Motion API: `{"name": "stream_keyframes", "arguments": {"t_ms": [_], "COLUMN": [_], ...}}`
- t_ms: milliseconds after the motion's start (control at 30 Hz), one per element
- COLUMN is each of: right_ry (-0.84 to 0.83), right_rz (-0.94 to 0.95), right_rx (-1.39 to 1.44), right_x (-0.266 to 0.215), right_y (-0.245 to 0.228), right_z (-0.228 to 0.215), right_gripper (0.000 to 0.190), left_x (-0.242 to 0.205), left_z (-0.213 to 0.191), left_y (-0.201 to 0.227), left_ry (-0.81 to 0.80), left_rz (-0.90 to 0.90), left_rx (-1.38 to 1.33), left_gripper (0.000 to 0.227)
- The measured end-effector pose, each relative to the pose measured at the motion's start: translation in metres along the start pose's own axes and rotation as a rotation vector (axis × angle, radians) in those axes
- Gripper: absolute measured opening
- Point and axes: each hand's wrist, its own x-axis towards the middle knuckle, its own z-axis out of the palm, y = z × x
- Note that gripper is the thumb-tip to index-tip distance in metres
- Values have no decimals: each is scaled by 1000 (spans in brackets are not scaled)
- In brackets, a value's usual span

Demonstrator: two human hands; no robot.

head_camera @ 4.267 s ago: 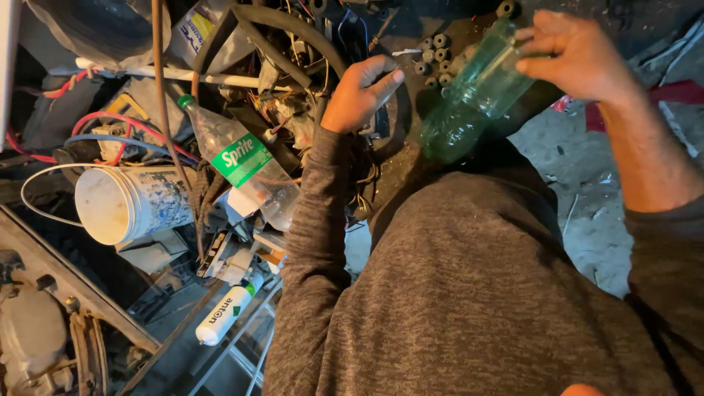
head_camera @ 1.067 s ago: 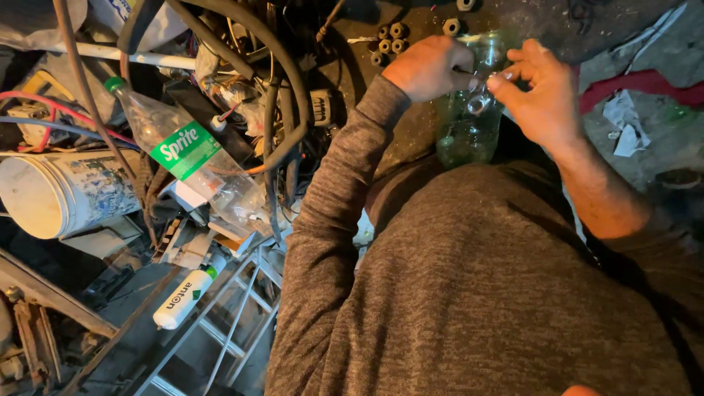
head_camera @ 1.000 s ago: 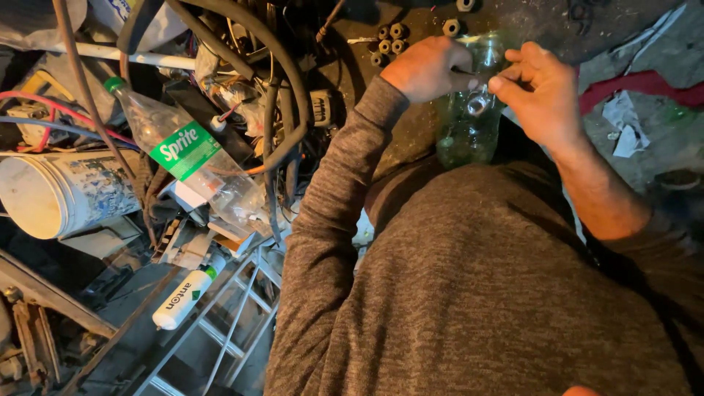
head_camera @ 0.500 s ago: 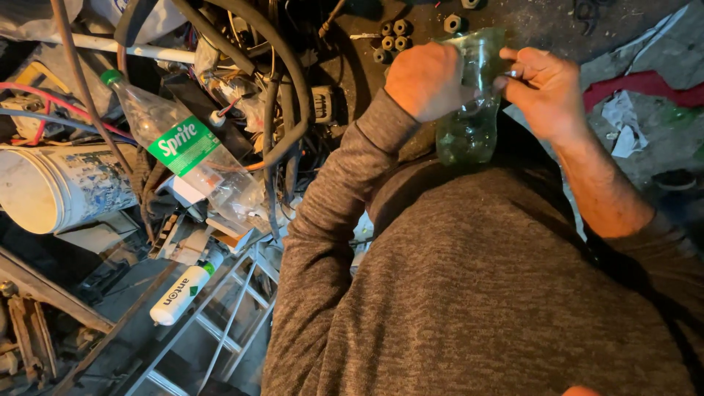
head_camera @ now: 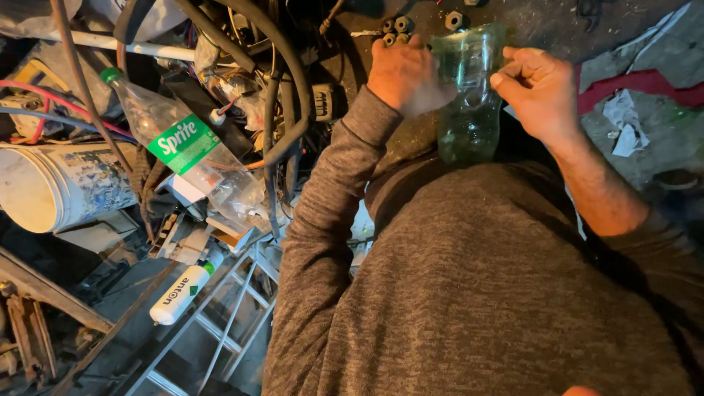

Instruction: The person places small cylindrical objects into a green plastic bottle and secures them with white tape. They then use scissors to trim the excess tape around the bottle's opening.

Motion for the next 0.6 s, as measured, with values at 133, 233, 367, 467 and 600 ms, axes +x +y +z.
{"name": "stream_keyframes", "arguments": {"t_ms": [133,233,367,467,600], "right_ry": [0,16,34,28,13], "right_rz": [-87,-35,-59,-57,-76], "right_rx": [-34,61,87,68,-60], "right_x": [-1,2,2,2,7], "right_y": [10,3,9,4,4], "right_z": [-4,-1,-4,-6,-12], "right_gripper": [17,23,20,17,13], "left_x": [-1,15,6,0,45], "left_z": [3,17,12,2,55], "left_y": [-5,-13,-16,-11,-24], "left_ry": [-48,-79,-61,-75,91], "left_rz": [-50,26,66,45,80], "left_rx": [-139,-228,-251,-233,-208], "left_gripper": [76,76,72,68,72]}}
